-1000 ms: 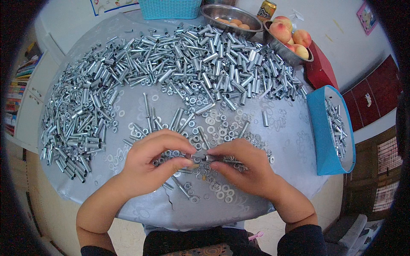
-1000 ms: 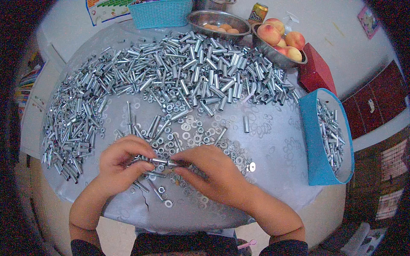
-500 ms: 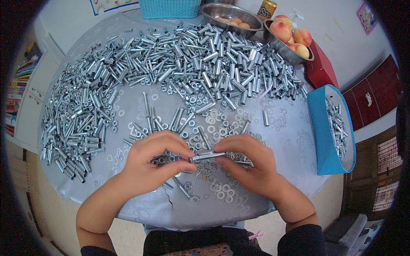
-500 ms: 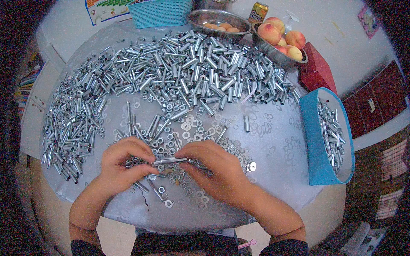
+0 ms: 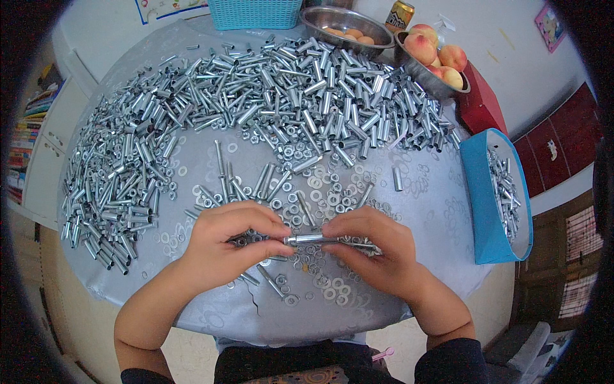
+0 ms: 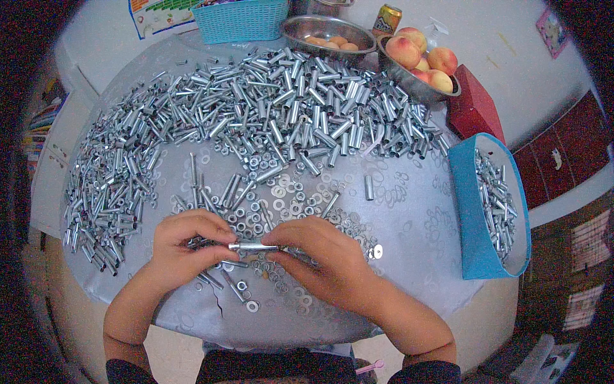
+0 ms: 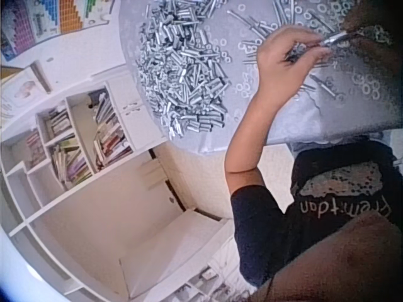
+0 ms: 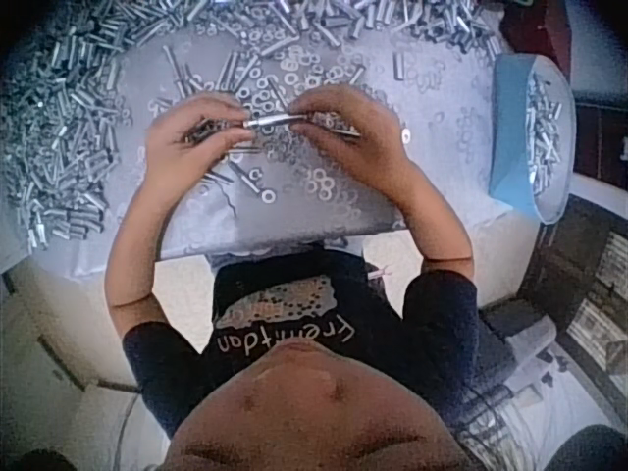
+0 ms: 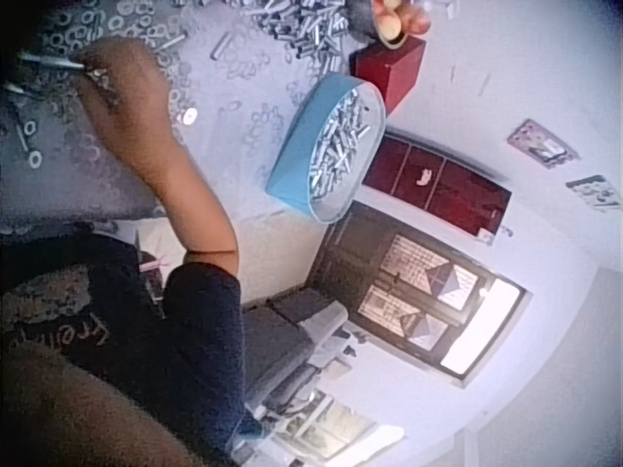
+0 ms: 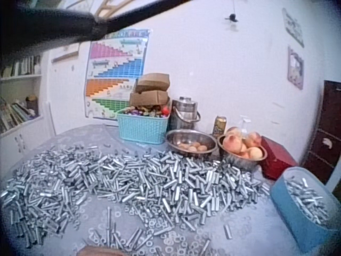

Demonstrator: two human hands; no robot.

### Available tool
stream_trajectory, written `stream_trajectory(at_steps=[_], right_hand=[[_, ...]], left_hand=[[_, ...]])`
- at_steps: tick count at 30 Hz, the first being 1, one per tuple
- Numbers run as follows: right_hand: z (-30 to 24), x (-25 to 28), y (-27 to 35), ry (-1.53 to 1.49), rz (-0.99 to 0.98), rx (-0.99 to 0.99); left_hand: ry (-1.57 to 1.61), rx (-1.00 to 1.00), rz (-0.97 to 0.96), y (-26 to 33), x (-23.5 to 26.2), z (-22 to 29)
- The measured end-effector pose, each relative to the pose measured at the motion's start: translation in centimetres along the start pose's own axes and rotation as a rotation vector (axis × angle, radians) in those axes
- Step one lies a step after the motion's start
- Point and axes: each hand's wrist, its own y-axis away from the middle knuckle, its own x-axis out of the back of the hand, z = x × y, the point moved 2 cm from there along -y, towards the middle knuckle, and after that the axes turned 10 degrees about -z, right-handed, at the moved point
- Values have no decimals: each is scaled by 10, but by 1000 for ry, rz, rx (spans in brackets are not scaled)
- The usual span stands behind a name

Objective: The person assembles metal fasteners by hand, picking up bolts and threading washers and nuts onto them. The person works over a table covered with a large pile of loose hardware, repeatedly picking up individual bolts and adding components to create assembled units.

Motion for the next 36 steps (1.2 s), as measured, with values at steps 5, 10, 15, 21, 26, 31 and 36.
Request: stream_trajectory(at_steps=[5, 10, 15, 21, 26, 31, 36], right_hand=[[-6, 2, -1, 45, -72, -64], [-5, 1, -1, 30, -54, 8], [0, 0, 2, -18, -61, 66], [-11, 3, -1, -118, -15, -48], [-6, 4, 1, -96, 25, 73], [-3, 11, 1, -23, 58, 144], [-4, 7, 1, -37, 32, 155]], left_hand=[[8, -13, -45, 1, -1, 1], [-12, -35, -65, 2, -3, -2], [1, -10, -86, 2, -4, 1], [1, 66, -73, 4, -7, 1], [-25, 51, -76, 2, -6, 1], [-47, 60, -167, 2, -9, 0], [88, 67, -194, 3, -21, 9]])
